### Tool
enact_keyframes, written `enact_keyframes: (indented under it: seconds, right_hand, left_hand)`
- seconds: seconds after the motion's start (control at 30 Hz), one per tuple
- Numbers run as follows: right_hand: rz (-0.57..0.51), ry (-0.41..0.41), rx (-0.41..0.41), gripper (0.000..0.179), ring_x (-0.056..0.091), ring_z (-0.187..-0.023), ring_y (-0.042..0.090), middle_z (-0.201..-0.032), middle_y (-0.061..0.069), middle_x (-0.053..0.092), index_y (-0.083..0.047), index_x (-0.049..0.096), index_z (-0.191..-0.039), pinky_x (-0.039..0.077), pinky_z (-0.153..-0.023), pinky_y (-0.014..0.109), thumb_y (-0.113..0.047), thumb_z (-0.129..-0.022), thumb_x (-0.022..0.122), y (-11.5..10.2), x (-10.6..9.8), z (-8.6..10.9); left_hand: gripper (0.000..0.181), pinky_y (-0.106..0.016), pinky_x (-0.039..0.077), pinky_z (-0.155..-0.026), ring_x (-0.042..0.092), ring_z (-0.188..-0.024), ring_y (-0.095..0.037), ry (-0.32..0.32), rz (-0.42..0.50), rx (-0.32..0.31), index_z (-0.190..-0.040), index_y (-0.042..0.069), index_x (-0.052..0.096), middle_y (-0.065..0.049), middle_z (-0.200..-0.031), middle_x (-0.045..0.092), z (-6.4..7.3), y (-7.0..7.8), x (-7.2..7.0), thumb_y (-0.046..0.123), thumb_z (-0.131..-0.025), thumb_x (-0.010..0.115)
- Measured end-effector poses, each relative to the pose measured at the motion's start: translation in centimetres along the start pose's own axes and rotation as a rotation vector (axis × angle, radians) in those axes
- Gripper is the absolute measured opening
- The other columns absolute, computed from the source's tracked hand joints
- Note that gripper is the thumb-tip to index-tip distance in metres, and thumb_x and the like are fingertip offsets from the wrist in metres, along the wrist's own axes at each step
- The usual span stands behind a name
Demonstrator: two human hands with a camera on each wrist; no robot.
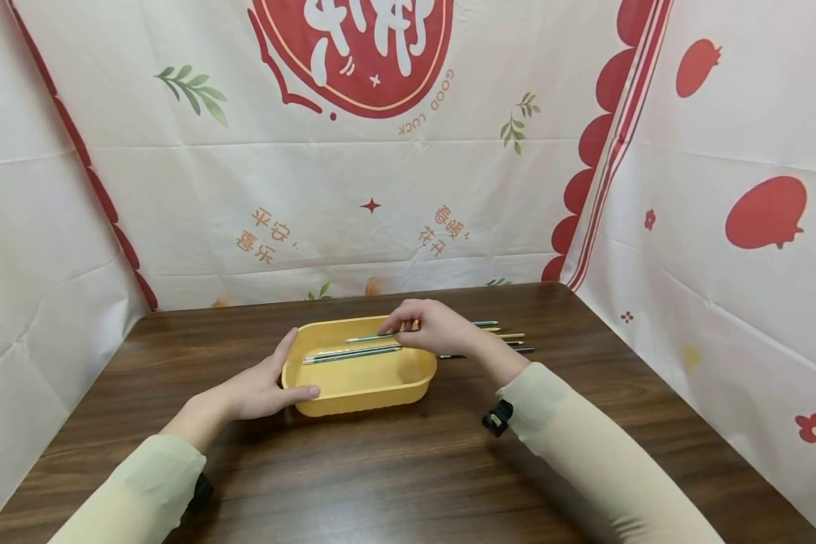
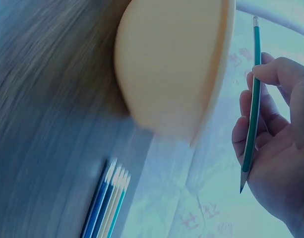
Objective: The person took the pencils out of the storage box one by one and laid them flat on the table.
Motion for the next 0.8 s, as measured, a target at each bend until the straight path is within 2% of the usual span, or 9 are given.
enact_keyframes:
  seconds: [0.47,0.67,0.8]
  right_hand:
    - [0.057,0.082,0.059,0.027,0.068,-0.096,0.016,-0.117,-0.007,0.077,-0.028,0.084,-0.121,0.057,-0.084,0.034,-0.011,-0.102,0.075,3.4,-5.3,5.5]
    - [0.071,0.103,0.087,0.027,0.066,-0.100,0.015,-0.120,-0.002,0.079,-0.023,0.085,-0.122,0.056,-0.088,0.032,-0.008,-0.102,0.075,5.4,-6.7,7.9]
    - [0.055,0.109,0.117,0.027,0.066,-0.096,0.011,-0.119,0.002,0.080,-0.020,0.084,-0.122,0.056,-0.084,0.030,-0.006,-0.101,0.075,7.4,-7.0,9.4]
  left_hand:
    - [0.128,-0.068,0.038,-0.123,0.040,-0.159,-0.051,0.004,0.007,0.003,-0.176,0.014,-0.017,-0.036,-0.176,0.024,0.1,-0.3,0.2,0.069,-0.099,0.070]
    - [0.128,-0.068,0.037,-0.124,0.038,-0.160,-0.051,-0.001,0.009,-0.002,-0.176,0.015,-0.017,-0.035,-0.177,0.022,0.0,-0.1,0.1,0.069,-0.099,0.070]
    - [0.128,-0.068,0.037,-0.124,0.038,-0.160,-0.051,-0.001,0.006,-0.009,-0.176,0.015,-0.017,-0.035,-0.177,0.022,0.0,-0.1,0.0,0.070,-0.099,0.069]
Point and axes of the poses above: each hand's wrist, its own z-axis away from the middle knuckle, its own x-axis out of the palm, y = z × x, the point moved 8 cm from there along -z, towards the middle knuckle
